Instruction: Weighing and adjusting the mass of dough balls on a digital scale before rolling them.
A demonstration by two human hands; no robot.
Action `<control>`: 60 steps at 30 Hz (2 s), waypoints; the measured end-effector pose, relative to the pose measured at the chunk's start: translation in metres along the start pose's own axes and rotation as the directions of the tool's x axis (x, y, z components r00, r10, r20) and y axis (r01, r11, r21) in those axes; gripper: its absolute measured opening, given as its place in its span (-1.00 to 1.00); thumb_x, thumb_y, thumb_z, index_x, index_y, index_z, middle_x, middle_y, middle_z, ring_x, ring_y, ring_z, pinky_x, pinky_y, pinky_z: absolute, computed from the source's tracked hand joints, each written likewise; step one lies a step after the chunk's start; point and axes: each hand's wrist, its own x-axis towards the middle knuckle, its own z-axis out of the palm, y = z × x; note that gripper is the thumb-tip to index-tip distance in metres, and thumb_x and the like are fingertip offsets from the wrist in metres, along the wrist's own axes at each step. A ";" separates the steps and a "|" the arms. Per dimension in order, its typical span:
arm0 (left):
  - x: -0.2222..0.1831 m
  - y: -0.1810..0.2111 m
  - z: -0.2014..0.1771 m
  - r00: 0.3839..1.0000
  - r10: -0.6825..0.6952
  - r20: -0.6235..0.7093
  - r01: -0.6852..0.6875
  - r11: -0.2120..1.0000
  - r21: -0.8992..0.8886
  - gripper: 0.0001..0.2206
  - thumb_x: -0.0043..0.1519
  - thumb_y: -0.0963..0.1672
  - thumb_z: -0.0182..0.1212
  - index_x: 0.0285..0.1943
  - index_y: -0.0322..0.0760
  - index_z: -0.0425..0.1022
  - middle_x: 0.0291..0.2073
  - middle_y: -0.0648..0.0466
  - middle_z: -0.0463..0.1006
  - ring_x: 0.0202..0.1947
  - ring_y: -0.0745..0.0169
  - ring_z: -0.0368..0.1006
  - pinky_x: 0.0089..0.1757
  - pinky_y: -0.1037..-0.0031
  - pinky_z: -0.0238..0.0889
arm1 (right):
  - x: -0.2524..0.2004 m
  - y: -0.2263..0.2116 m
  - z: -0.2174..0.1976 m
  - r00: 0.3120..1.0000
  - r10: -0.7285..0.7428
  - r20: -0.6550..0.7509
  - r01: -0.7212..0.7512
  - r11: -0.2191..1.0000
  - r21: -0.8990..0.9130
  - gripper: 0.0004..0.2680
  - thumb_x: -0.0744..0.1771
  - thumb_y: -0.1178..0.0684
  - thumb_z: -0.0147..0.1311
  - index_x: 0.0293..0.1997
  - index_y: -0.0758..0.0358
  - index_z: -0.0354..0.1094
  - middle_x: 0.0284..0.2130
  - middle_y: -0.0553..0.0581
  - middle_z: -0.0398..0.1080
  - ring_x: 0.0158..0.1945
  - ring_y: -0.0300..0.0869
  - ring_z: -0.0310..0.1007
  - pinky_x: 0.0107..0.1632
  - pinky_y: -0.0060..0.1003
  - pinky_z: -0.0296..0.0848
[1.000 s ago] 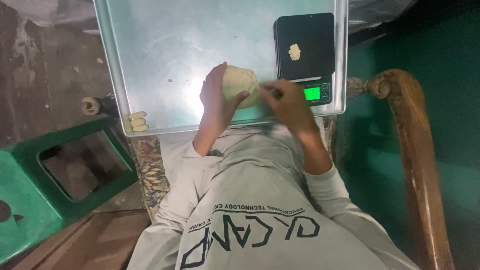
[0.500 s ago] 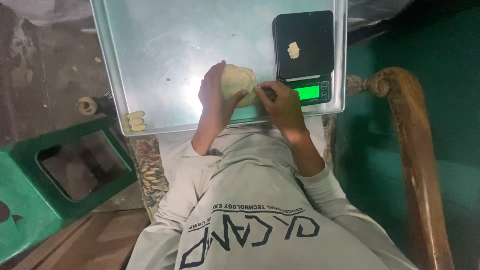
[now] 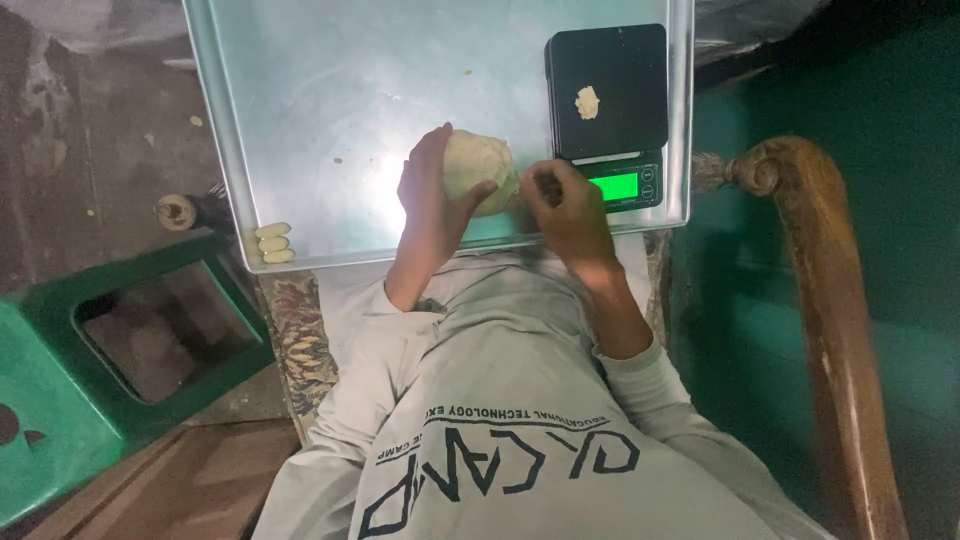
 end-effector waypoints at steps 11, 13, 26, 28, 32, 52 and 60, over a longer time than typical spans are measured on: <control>0.001 0.007 -0.001 0.996 0.010 -0.083 -0.011 1.000 -0.009 -0.22 0.13 0.02 0.51 0.48 -0.14 0.14 0.40 0.02 0.27 0.38 0.01 0.18 0.26 0.23 0.10 | 0.047 0.004 -0.068 0.895 -0.341 -0.287 0.294 0.936 -0.195 -0.89 0.42 0.11 0.14 -0.06 0.29 0.57 -0.24 0.17 0.54 -0.24 -0.16 0.50 -0.27 -0.31 0.44; -0.001 0.011 -0.005 0.997 0.002 -0.073 -0.003 1.000 -0.023 -0.23 0.14 0.03 0.50 0.48 -0.15 0.14 0.40 0.02 0.26 0.39 -0.01 0.17 0.27 0.22 0.08 | 0.055 0.012 -0.063 0.900 -0.342 -0.269 0.300 0.936 -0.186 -0.93 0.41 0.14 0.16 -0.12 0.25 0.56 -0.27 0.14 0.51 -0.28 -0.19 0.45 -0.28 -0.32 0.41; 0.005 -0.011 0.007 0.999 -0.038 -0.002 0.038 0.999 0.008 -0.13 0.12 0.15 0.46 0.56 -0.07 0.07 0.43 0.05 0.21 0.50 0.16 0.02 0.42 0.04 -0.27 | 0.083 0.049 -0.052 0.951 -0.235 -0.199 0.199 0.962 -0.185 -0.78 0.26 0.16 0.37 -0.03 0.30 0.51 -0.31 0.24 0.49 -0.29 -0.08 0.56 -0.23 -0.31 0.51; 0.005 -0.011 0.008 0.999 -0.009 -0.044 0.010 1.000 0.016 -0.14 0.11 0.13 0.47 0.54 -0.11 0.10 0.41 0.00 0.25 0.48 0.09 0.07 0.40 -0.01 -0.22 | 0.069 0.026 -0.049 0.946 -0.239 -0.221 0.204 0.964 -0.170 -0.79 0.28 0.15 0.36 -0.03 0.25 0.53 -0.31 0.22 0.46 -0.29 -0.07 0.55 -0.19 -0.27 0.51; 0.005 -0.017 0.014 0.994 0.050 -0.099 -0.046 0.998 0.044 -0.13 0.04 0.11 0.50 0.52 -0.13 0.16 0.37 -0.02 0.33 0.44 0.04 0.15 0.36 -0.09 -0.11 | 0.050 0.011 -0.028 0.925 -0.268 -0.270 0.248 0.963 -0.107 -0.84 0.32 0.09 0.36 -0.03 0.15 0.57 -0.40 0.26 0.45 -0.29 0.09 0.55 -0.19 -0.15 0.48; -0.031 0.031 -0.032 0.824 0.411 -0.390 -0.544 0.767 -0.341 -0.77 0.20 -0.16 0.39 0.04 -0.13 0.62 -0.03 0.11 0.48 -0.08 0.11 0.58 0.02 0.29 0.44 | 0.002 -0.024 0.026 0.979 -0.175 0.101 0.105 0.868 0.486 -0.77 0.41 -0.11 0.07 -0.22 0.19 0.61 -0.49 0.14 0.51 -0.37 -0.21 0.45 -0.23 -0.13 0.49; -0.030 0.030 -0.024 0.810 0.453 -0.373 -0.571 0.754 -0.325 -0.81 0.13 -0.16 0.48 -0.11 -0.22 0.62 -0.01 0.06 0.47 -0.08 0.04 0.61 0.04 0.20 0.44 | 0.010 0.009 0.045 0.996 -0.077 0.044 0.041 0.842 0.538 -0.83 0.41 -0.02 0.09 -0.18 0.22 0.56 -0.43 0.16 0.54 -0.35 -0.14 0.53 -0.18 -0.13 0.51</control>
